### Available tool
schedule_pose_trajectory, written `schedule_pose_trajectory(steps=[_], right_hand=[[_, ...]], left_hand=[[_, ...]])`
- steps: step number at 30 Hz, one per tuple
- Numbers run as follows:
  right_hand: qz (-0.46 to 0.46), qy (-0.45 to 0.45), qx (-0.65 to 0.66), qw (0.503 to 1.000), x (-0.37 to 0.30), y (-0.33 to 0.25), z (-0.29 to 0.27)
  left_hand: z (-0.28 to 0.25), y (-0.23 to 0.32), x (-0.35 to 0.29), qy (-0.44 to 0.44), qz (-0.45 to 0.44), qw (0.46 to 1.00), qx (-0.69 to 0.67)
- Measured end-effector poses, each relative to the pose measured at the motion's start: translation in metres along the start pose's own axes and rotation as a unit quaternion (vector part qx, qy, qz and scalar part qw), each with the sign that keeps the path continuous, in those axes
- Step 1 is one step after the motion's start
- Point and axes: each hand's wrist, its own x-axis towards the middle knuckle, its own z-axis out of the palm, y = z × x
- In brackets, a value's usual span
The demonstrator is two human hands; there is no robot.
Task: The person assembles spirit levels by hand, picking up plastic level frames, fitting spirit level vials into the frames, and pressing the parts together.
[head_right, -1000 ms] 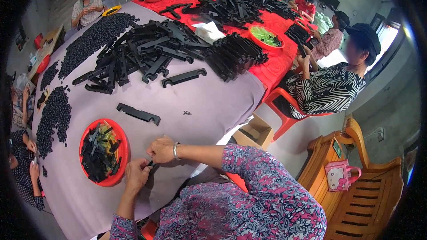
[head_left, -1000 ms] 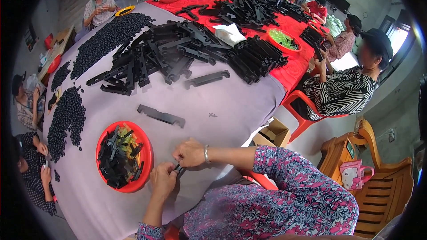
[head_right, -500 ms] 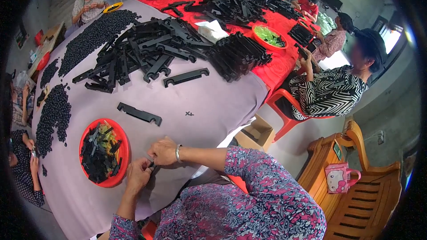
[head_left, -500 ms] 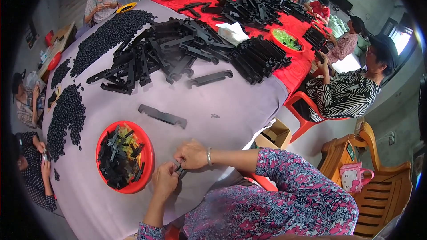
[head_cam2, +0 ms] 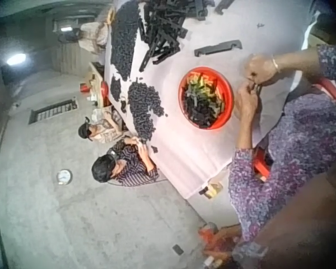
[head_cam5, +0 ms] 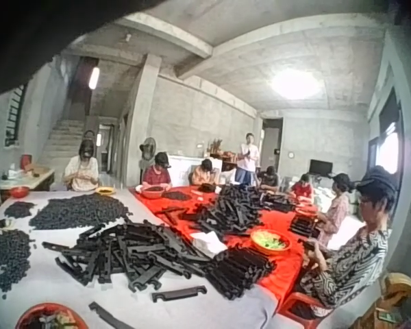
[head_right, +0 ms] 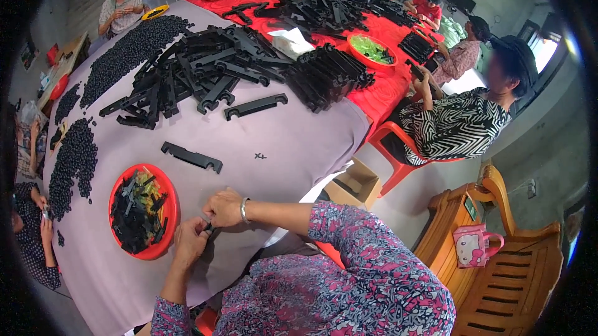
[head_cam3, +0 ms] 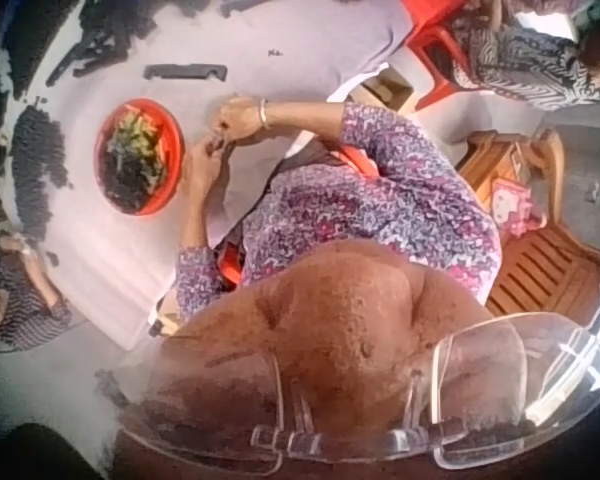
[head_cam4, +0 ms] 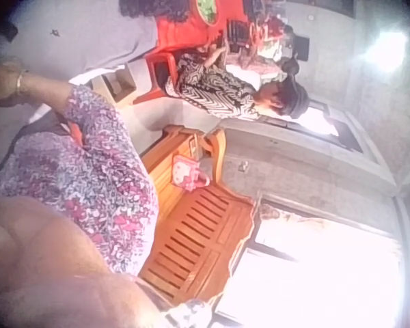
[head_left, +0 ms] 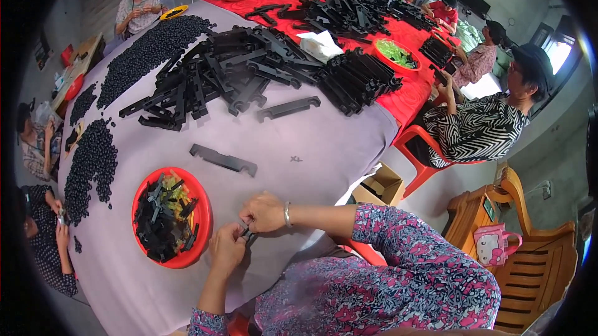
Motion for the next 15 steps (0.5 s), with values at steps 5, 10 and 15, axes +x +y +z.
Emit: schedule_pose_trajectory(steps=[5, 10, 15], right_hand=[[-0.007, 0.003, 0.005, 1.000, 0.000, 0.000, -0.004], [-0.025, 0.011, -0.010, 1.000, 0.001, 0.006, -0.001], [-0.018, 0.002, 0.020, 1.000, 0.003, 0.009, -0.004]], left_hand=[[0.004, -0.006, 0.001, 0.024, 0.016, 1.000, 0.004], [0.011, -0.001, -0.005, 0.085, 0.055, 0.995, 0.026], [0.006, 0.011, -0.014, 0.105, 0.056, 0.993, 0.029]])
